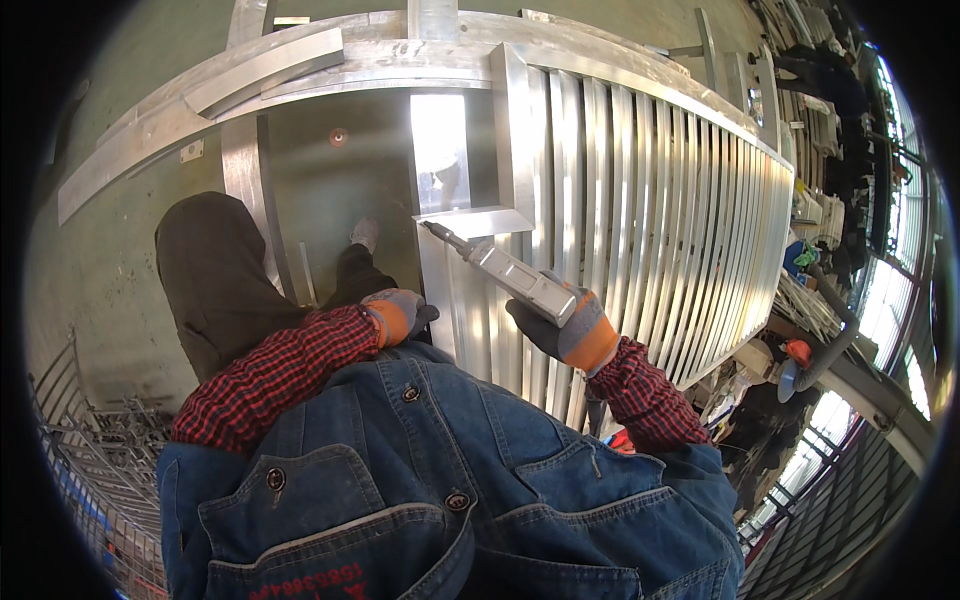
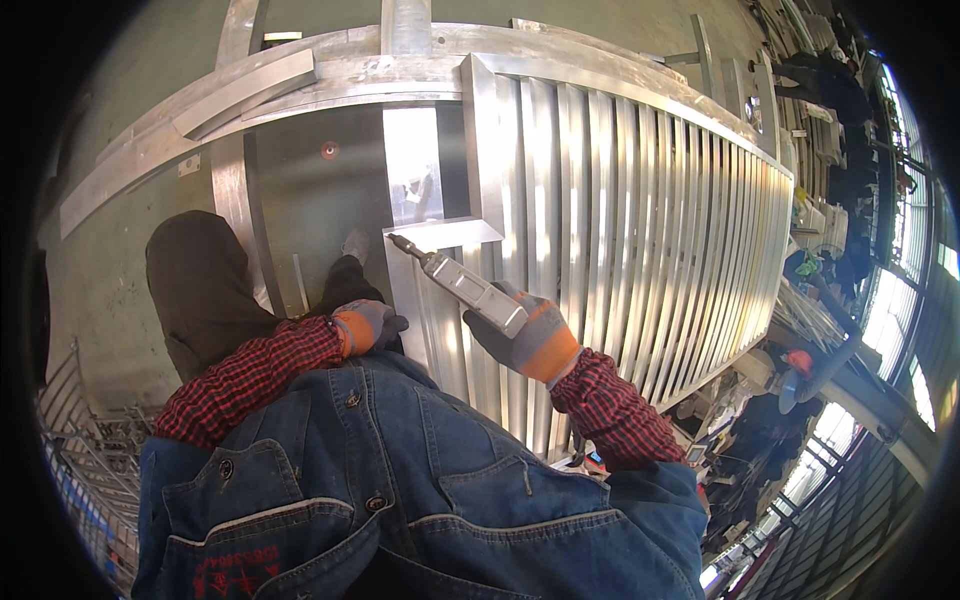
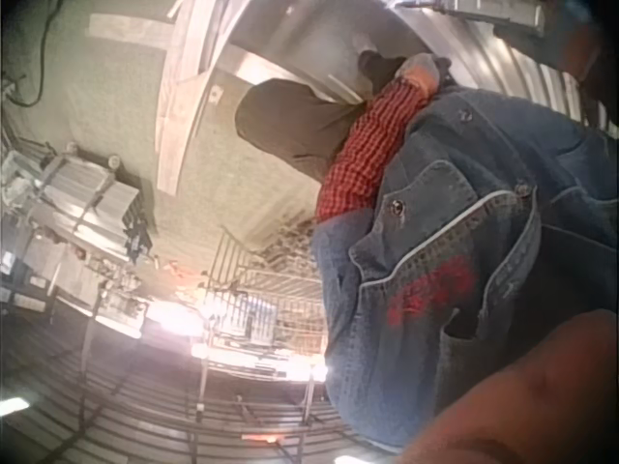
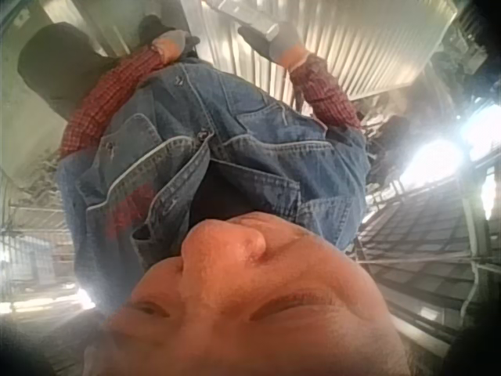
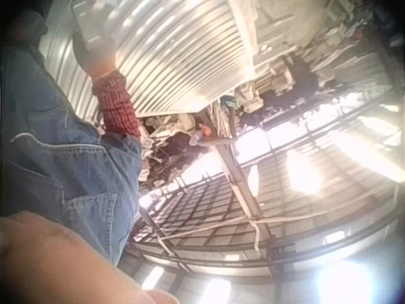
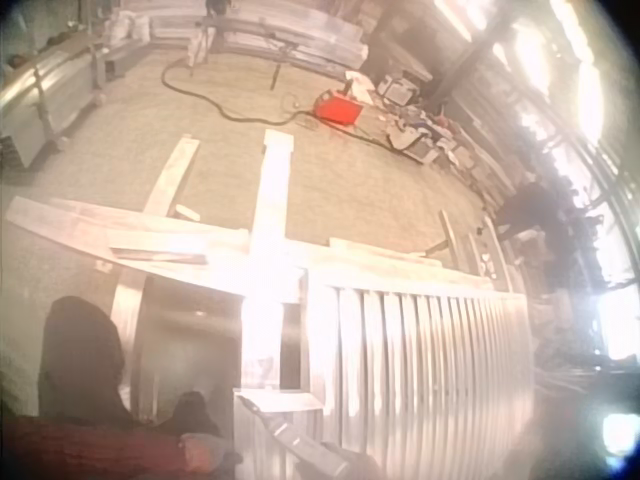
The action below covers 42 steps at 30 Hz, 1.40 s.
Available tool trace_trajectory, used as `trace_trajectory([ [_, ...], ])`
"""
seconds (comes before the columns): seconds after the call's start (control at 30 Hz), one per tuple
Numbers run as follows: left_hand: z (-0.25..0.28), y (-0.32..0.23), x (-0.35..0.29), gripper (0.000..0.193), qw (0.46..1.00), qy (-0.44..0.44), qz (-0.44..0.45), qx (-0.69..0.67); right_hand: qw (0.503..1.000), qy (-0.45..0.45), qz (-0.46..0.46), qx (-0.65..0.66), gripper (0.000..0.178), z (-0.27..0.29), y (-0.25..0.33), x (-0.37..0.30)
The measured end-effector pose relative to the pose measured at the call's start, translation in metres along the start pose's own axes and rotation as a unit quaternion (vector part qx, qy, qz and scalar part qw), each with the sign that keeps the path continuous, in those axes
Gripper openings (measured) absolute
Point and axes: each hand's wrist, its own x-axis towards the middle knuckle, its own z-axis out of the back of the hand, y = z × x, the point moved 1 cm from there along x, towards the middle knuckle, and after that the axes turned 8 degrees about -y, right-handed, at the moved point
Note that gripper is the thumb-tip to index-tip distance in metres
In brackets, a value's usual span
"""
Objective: The person welds a metal frame using a handheld welding torch, then grinds the welded joints with an angle grinder. The person positions the torch along seams, creates welds, and smooths the joints on a large curved metal structure.
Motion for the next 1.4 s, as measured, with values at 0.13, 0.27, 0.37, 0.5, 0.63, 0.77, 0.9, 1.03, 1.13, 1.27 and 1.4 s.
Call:
trace_trajectory([
  [0.13, -0.002, 0.000, 0.001, 0.058, 1.000, -0.010, 0.001, 0.003, 0.999, -0.010, 0.000, 0.030, 0.027, -0.004, -0.003, 0.001],
  [0.27, -0.003, 0.001, 0.000, 0.060, 1.000, -0.006, 0.007, 0.007, 1.000, -0.005, 0.004, 0.009, 0.027, -0.007, -0.006, 0.001],
  [0.37, -0.004, 0.001, 0.001, 0.061, 1.000, -0.008, -0.003, 0.003, 1.000, -0.007, 0.006, 0.010, 0.026, -0.009, -0.008, 0.001],
  [0.5, -0.006, 0.003, 0.003, 0.061, 1.000, -0.009, -0.010, 0.004, 1.000, 0.002, 0.011, -0.018, 0.025, -0.010, -0.009, 0.002],
  [0.63, -0.010, 0.005, 0.007, 0.063, 1.000, -0.008, -0.004, 0.007, 1.000, 0.004, 0.002, -0.022, 0.027, -0.011, -0.008, 0.003],
  [0.77, -0.011, 0.005, 0.007, 0.065, 1.000, -0.004, 0.016, 0.010, 0.998, 0.005, 0.016, -0.064, 0.029, -0.012, -0.006, 0.004],
  [0.9, -0.007, 0.004, 0.002, 0.063, 1.000, -0.005, -0.007, -0.004, 0.996, 0.008, 0.025, -0.086, 0.032, -0.010, -0.002, 0.005],
  [1.03, -0.001, 0.001, -0.003, 0.060, 1.000, -0.011, -0.013, -0.007, 0.997, 0.022, -0.004, -0.077, 0.026, -0.006, 0.003, 0.006],
  [1.13, 0.002, -0.002, -0.005, 0.059, 1.000, 0.002, -0.005, -0.005, 0.997, 0.027, -0.008, -0.074, 0.026, -0.006, 0.005, 0.006],
  [1.27, 0.005, -0.003, -0.007, 0.058, 1.000, -0.004, -0.007, -0.010, 0.997, 0.028, -0.001, -0.071, 0.026, -0.006, 0.004, 0.007],
  [1.4, 0.006, -0.003, -0.008, 0.060, 1.000, 0.003, -0.007, -0.007, 0.997, 0.026, -0.007, -0.068, 0.025, -0.006, 0.003, 0.005],
])
